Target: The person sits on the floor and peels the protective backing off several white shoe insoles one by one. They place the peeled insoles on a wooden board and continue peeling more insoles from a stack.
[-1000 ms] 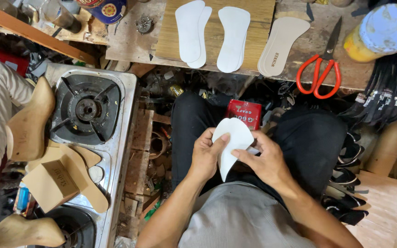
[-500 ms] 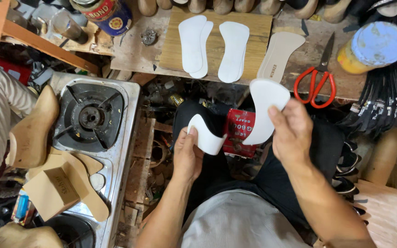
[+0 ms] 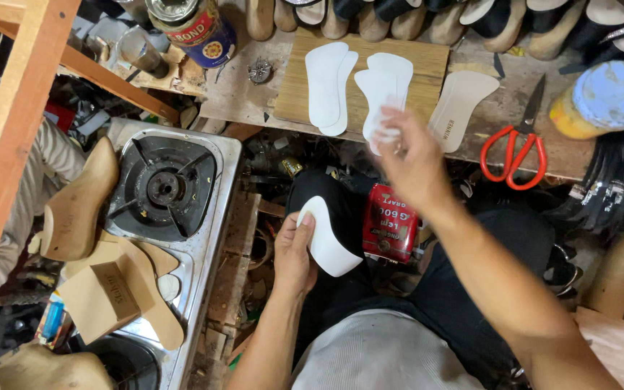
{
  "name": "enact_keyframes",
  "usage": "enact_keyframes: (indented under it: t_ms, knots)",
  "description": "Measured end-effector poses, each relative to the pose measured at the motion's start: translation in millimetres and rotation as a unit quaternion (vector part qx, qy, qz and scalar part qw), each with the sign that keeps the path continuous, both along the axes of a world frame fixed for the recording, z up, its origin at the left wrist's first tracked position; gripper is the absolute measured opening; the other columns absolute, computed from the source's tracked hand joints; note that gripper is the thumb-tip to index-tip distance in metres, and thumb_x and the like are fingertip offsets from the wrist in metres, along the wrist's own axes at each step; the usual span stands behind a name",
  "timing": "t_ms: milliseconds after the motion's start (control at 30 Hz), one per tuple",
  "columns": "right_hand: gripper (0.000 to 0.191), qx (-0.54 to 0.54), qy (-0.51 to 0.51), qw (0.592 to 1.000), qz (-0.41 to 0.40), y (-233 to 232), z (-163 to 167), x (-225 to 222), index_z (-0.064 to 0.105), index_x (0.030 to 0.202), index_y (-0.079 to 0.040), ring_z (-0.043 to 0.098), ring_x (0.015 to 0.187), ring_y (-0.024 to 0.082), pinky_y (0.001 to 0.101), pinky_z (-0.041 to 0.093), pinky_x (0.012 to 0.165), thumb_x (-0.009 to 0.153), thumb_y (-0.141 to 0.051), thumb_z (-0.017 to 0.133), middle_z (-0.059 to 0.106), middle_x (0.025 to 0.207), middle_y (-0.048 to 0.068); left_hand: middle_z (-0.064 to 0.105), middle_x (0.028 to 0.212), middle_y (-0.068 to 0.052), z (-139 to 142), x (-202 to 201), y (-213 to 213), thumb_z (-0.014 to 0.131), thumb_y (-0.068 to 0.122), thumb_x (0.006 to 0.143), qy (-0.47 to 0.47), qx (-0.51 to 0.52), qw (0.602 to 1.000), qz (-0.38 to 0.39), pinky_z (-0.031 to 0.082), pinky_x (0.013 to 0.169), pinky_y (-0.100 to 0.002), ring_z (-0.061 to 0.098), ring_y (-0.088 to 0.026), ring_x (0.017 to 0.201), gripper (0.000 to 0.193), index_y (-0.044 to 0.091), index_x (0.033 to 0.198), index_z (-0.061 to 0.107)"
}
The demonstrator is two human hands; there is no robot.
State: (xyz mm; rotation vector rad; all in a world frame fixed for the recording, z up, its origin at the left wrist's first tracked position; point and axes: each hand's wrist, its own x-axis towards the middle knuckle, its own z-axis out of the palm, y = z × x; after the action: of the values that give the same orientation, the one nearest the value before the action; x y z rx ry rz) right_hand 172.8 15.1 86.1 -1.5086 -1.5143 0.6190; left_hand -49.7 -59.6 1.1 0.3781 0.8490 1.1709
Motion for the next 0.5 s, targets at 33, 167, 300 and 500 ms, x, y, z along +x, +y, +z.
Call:
enact_keyframes:
  t_ms: [33, 167, 300, 500]
  knots:
    - [0.039, -0.037, 0.000, 0.995, 0.091, -22.4, -4.0, -9.7, 0.063, 0.136, -0.002, 0.075, 0.105, 0.017, 0.0308, 0.059, 0.093, 0.098, -0.009, 0.073, 0.076, 0.121, 0.011, 0.072, 0.095, -0.005, -0.8, -0.4, 2.6, 0.062, 0.019, 0.103, -0.002, 0.001, 1.000, 0.009, 0.054, 0.076, -0.029, 0.066, -0.012, 0.082, 0.013, 0.005, 0.103, 0.063]
    - [0.039, -0.195, 0.031, 0.947, 0.253, -59.4, -9.8, -39.1, 0.067, 0.121, -0.003, 0.072, 0.072, 0.012, 0.0279, 0.058, 0.065, 0.087, -0.017, 0.076, 0.076, 0.086, 0.007, 0.071, 0.099, -0.006, -0.8, 3.6, 15.3, 0.063, 0.018, 0.106, -0.021, 0.032, 0.999, 0.027, 0.053, 0.078, -0.028, 0.066, -0.011, 0.085, 0.015, 0.003, 0.110, 0.060]
    - [0.019, -0.153, 0.032, 0.972, 0.176, -47.2, 5.7, -39.9, 0.074, 0.104, -0.003, 0.062, 0.063, 0.008, 0.0264, 0.052, 0.056, 0.091, -0.017, 0.076, 0.071, 0.073, 0.003, 0.073, 0.098, -0.004, -3.0, 6.2, 21.4, 0.051, 0.031, 0.098, -0.001, 0.037, 0.998, 0.045, 0.054, 0.070, -0.025, 0.069, -0.010, 0.081, 0.038, 0.006, 0.125, 0.060]
    - [0.021, -0.015, 0.078, 0.994, 0.076, 28.5, 29.8, -28.5, 0.070, 0.107, 0.001, 0.056, 0.063, 0.004, 0.0225, 0.045, 0.055, 0.094, -0.014, 0.076, 0.064, 0.075, -0.001, 0.067, 0.093, -0.007, -24.5, 24.9, 30.1, 0.059, 0.015, 0.103, 0.291, 0.174, 0.940, -0.045, 0.055, 0.069, -0.029, 0.065, -0.014, 0.077, 0.021, 0.000, 0.116, 0.066]
